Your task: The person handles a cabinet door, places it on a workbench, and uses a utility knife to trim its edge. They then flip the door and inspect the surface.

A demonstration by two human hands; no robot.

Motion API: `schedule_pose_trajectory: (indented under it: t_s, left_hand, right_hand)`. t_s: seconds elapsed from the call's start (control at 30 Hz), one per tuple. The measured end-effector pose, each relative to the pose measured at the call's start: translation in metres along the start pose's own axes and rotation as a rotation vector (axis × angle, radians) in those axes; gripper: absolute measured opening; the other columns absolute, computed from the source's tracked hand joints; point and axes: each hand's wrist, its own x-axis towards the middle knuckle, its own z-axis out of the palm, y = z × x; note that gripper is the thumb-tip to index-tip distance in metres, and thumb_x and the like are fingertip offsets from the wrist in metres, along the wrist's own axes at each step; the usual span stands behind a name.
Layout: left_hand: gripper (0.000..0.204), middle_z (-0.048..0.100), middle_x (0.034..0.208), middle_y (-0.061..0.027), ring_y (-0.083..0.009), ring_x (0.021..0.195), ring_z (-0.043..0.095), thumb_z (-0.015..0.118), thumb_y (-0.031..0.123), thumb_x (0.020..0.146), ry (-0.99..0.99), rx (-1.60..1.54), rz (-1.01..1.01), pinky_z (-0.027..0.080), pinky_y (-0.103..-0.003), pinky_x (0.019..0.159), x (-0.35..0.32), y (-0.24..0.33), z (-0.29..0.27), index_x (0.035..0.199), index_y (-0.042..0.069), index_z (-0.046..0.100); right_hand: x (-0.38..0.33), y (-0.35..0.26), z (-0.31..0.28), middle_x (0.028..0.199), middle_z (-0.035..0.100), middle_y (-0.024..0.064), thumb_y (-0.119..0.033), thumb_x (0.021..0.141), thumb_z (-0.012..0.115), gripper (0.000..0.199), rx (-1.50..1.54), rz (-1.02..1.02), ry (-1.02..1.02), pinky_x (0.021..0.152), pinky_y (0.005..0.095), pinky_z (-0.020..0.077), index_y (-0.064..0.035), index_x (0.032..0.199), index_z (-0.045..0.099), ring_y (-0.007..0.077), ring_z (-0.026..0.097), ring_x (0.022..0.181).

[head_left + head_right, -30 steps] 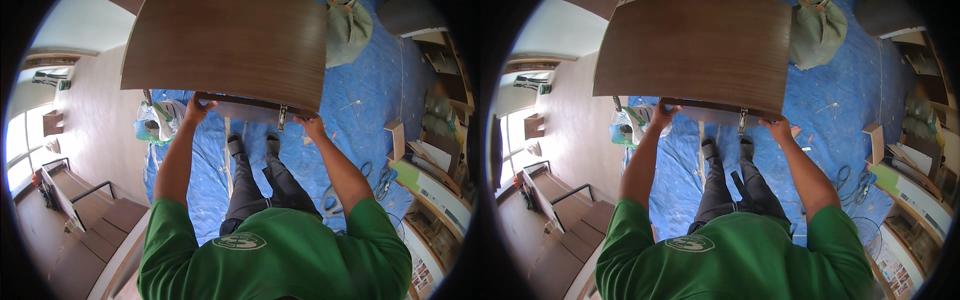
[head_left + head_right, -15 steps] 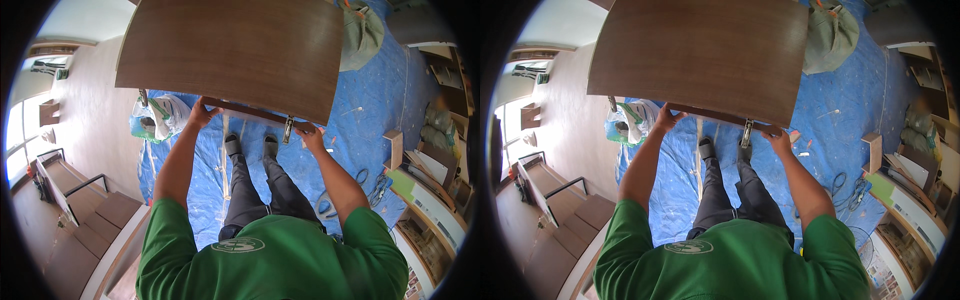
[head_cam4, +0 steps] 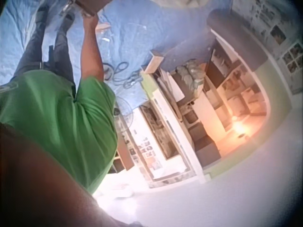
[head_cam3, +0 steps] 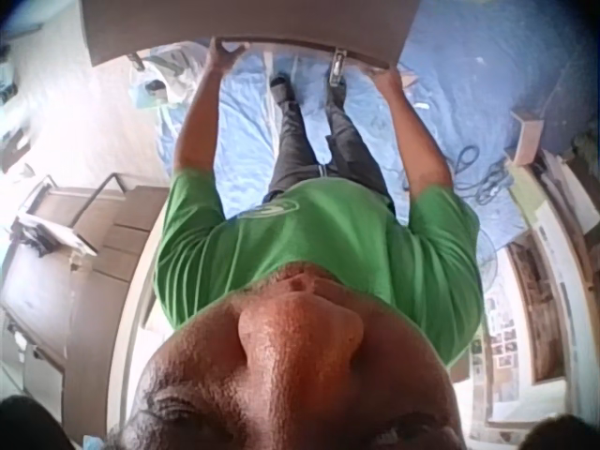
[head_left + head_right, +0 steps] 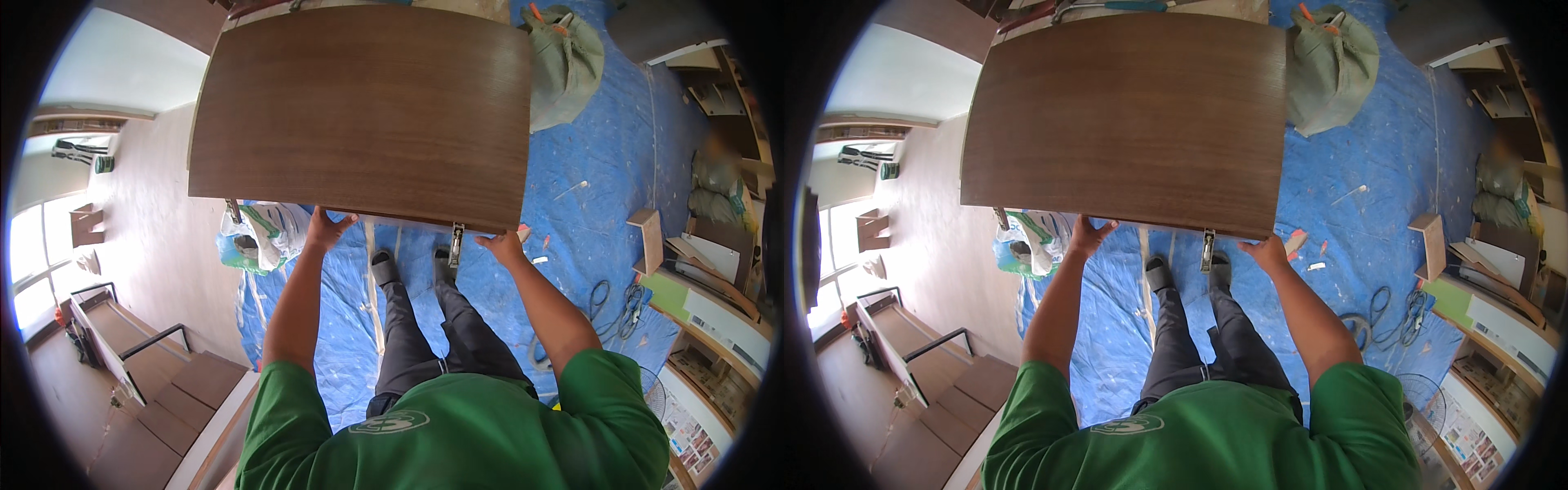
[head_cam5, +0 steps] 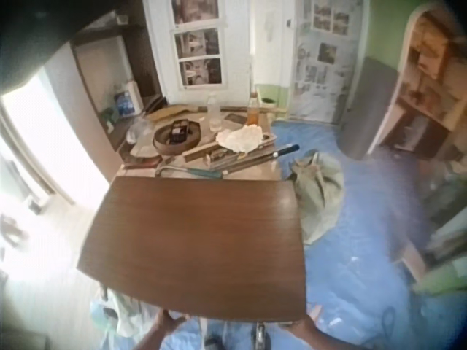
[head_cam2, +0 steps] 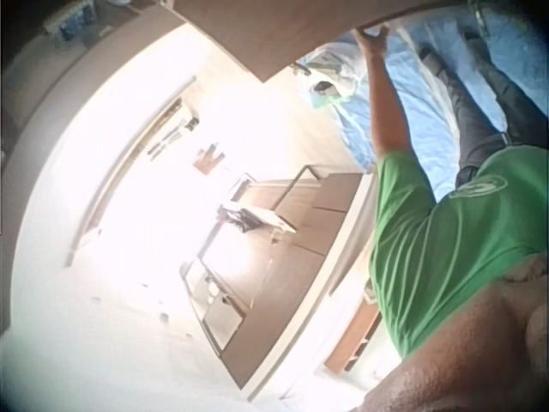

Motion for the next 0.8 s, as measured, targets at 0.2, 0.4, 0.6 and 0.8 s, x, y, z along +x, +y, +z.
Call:
schedule_pose_trajectory:
  t_s: [0.2,0.4,0.6,0.8]
  left_hand:
    - [0.094,0.048,0.145,-0.0208,-0.0327,0.133,0.048,0.088,0.027,0.074,0.180,-0.054,0.038,0.040,-0.041,0.109,-0.024,-0.023,0.012,0.147,0.001,0.035]
    - [0.062,0.038,0.151,-0.0298,-0.0413,0.143,0.035,0.056,0.033,0.100,0.237,0.200,-0.358,0.030,-0.043,0.117,-0.163,-0.103,0.059,0.146,-0.004,0.039]
    - [0.068,0.047,0.146,-0.0276,-0.0371,0.133,0.050,0.050,0.051,0.096,-0.765,0.057,-0.695,0.040,-0.044,0.110,-0.321,-0.103,0.139,0.148,0.006,0.044]
    - [0.058,0.051,0.145,-0.0176,-0.0287,0.131,0.050,0.046,0.044,0.100,-0.912,-0.156,-0.487,0.036,-0.037,0.111,-0.286,0.011,0.143,0.144,0.007,0.049]
  right_hand:
    - [-0.041,0.025,-0.044,0.103,0.069,0.0210,-0.007,0.078,0.066,0.038,-0.553,0.052,0.275,0.080,0.0418,0.0526,-0.0056,0.116,0.060,0.0358,0.067,0.094]
    - [-0.209,0.071,-0.118,0.063,0.067,0.0150,-0.047,0.096,0.053,0.047,-0.816,0.495,-0.257,0.065,0.0452,0.0536,-0.0056,0.085,0.071,0.0287,0.068,0.059]
    - [-0.408,0.091,-0.120,0.108,0.067,0.0211,-0.062,0.099,0.038,0.065,-0.510,1.165,-0.152,0.087,0.0455,0.0508,-0.0034,0.110,0.065,0.0340,0.066,0.097]
    - [-0.404,0.081,-0.117,0.127,0.056,0.0210,-0.073,0.092,0.036,0.078,0.252,1.173,-0.048,0.097,0.0487,0.0450,-0.0064,0.130,0.051,0.0354,0.056,0.114]
